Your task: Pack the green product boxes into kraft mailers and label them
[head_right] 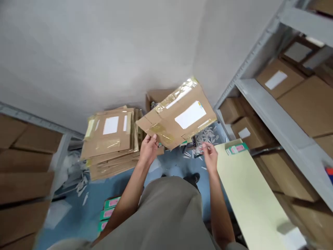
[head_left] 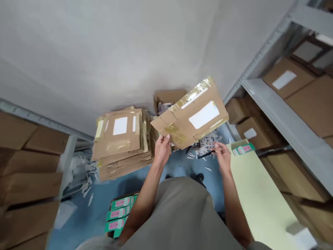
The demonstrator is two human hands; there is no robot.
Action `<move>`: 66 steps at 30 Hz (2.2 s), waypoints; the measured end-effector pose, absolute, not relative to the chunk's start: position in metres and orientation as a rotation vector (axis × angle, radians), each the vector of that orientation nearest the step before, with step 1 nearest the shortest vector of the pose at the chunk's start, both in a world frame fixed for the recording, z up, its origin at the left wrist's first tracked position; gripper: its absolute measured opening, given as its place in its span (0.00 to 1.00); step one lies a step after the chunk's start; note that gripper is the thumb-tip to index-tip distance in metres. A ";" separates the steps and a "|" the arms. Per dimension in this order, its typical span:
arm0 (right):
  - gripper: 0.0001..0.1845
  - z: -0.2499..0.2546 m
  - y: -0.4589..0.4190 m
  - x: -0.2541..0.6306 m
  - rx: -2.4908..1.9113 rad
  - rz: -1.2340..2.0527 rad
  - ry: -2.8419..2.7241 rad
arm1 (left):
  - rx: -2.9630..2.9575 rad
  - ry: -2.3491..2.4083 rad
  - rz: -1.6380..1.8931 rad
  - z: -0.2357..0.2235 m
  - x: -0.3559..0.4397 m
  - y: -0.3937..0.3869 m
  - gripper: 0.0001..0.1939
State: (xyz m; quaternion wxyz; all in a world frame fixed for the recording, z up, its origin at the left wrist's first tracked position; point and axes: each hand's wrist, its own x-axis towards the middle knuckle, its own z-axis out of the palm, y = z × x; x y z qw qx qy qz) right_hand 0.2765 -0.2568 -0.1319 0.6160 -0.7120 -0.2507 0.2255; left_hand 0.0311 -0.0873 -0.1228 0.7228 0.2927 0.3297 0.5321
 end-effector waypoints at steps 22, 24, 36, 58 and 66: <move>0.23 -0.267 -0.618 0.441 -1.857 -0.118 0.449 | 1.316 0.511 -0.183 -0.215 0.463 -0.288 0.15; 0.23 -0.276 -0.625 0.430 -1.843 -0.131 0.534 | 1.305 0.514 -0.245 -0.224 0.476 -0.304 0.16; 0.32 -0.264 -0.634 0.411 -1.780 0.119 0.459 | 1.348 0.509 -0.340 -0.236 0.503 -0.335 0.24; 0.57 -0.258 -0.637 0.468 -2.030 0.087 0.364 | 1.434 0.349 -0.456 -0.248 0.479 -0.310 0.66; 0.42 -0.227 -0.651 0.452 -1.866 0.198 0.209 | 1.421 0.187 -0.439 -0.216 0.476 -0.306 0.55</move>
